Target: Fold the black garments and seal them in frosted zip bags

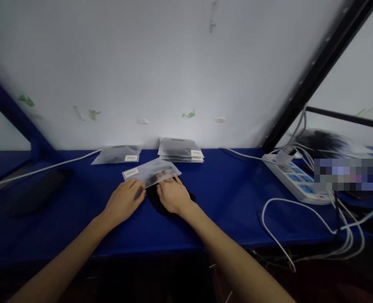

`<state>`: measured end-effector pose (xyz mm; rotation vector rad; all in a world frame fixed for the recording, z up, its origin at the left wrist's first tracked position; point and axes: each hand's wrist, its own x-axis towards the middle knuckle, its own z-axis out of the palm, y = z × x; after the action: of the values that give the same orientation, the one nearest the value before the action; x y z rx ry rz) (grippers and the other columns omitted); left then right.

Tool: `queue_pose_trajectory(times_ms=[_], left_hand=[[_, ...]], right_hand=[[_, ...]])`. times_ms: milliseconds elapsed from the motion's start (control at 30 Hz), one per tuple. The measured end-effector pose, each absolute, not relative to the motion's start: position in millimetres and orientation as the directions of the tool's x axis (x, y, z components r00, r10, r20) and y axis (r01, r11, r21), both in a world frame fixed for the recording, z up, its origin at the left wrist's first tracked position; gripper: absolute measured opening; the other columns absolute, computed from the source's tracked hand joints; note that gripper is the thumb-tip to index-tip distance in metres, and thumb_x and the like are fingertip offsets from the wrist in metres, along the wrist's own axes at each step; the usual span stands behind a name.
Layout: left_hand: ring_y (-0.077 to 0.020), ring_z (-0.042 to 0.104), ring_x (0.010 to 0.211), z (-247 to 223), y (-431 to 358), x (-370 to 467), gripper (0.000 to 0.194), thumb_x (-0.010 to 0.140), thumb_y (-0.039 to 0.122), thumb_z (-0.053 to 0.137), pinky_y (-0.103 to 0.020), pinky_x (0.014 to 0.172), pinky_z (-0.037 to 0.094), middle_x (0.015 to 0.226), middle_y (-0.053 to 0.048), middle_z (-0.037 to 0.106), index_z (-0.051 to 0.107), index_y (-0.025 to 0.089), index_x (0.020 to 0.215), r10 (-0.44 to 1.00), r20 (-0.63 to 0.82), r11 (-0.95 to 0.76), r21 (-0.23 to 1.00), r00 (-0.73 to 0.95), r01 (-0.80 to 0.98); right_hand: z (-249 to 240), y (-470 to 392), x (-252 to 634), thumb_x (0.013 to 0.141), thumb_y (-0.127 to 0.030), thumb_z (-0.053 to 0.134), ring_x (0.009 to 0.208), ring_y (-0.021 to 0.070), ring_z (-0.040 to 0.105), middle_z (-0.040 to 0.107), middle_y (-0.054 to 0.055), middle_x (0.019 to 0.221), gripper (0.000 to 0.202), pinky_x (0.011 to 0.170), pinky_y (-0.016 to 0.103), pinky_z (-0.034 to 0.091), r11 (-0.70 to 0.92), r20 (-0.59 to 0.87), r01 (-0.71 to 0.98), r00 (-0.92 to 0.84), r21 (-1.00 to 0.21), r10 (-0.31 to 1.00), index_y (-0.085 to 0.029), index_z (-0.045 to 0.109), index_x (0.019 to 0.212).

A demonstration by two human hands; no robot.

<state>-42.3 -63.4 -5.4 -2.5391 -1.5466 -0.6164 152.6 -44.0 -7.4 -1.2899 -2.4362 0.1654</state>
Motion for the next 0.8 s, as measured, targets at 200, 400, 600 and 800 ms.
queue_pose_trajectory(times_ms=[200, 400, 600, 800], left_hand=[[-0.0236, 0.061, 0.086, -5, -89, -35, 0.008, 0.094, 0.018, 0.054, -0.037, 0.077, 0.046, 0.087, -0.004, 0.066, 0.058, 0.02, 0.087, 0.794, 0.36, -0.554, 0.096, 0.49, 0.827], [-0.0213, 0.061, 0.087, -5, -107, -32, 0.007, 0.09, 0.016, 0.057, -0.034, 0.076, 0.049, 0.088, -0.002, 0.065, 0.056, 0.022, 0.087, 0.829, 0.391, -0.529, 0.314, 0.401, 0.788], [-0.0202, 0.061, 0.084, -7, -109, -31, 0.011, 0.09, 0.016, 0.057, -0.033, 0.074, 0.049, 0.084, -0.001, 0.064, 0.056, 0.022, 0.081, 0.823, 0.415, -0.526, 0.3, 0.387, 0.796], [-0.0206, 0.062, 0.079, -11, -108, -31, 0.013, 0.091, 0.015, 0.057, -0.036, 0.076, 0.049, 0.079, -0.002, 0.066, 0.055, 0.021, 0.08, 0.762, 0.465, -0.591, 0.214, 0.451, 0.778]], right_hand=[[-17, -63, 149, 0.101, -0.023, 0.032, 0.133, 0.0296, 0.05, 0.06, 0.024, 0.134, 0.044, 0.117, 0.05, 0.027, 0.436, 0.302, 0.839, -0.344, -0.326, 0.889, -0.004, 0.055, 0.134], [0, -80, 150, 0.099, -0.019, 0.039, 0.132, 0.0315, 0.051, 0.062, 0.024, 0.132, 0.036, 0.113, 0.049, 0.034, 0.53, 0.263, 0.795, -0.465, -0.297, 0.845, -0.006, 0.061, 0.124], [13, -78, 174, 0.099, -0.024, 0.043, 0.119, 0.0262, 0.062, 0.067, 0.016, 0.125, 0.031, 0.102, 0.04, 0.047, 0.684, 0.2, 0.672, -0.656, -0.285, 0.728, -0.014, 0.067, 0.115], [-9, -61, 158, 0.1, -0.018, 0.035, 0.129, 0.0246, 0.055, 0.062, 0.018, 0.134, 0.037, 0.109, 0.038, 0.041, 0.582, 0.302, 0.74, -0.5, -0.338, 0.812, -0.009, 0.061, 0.125]])
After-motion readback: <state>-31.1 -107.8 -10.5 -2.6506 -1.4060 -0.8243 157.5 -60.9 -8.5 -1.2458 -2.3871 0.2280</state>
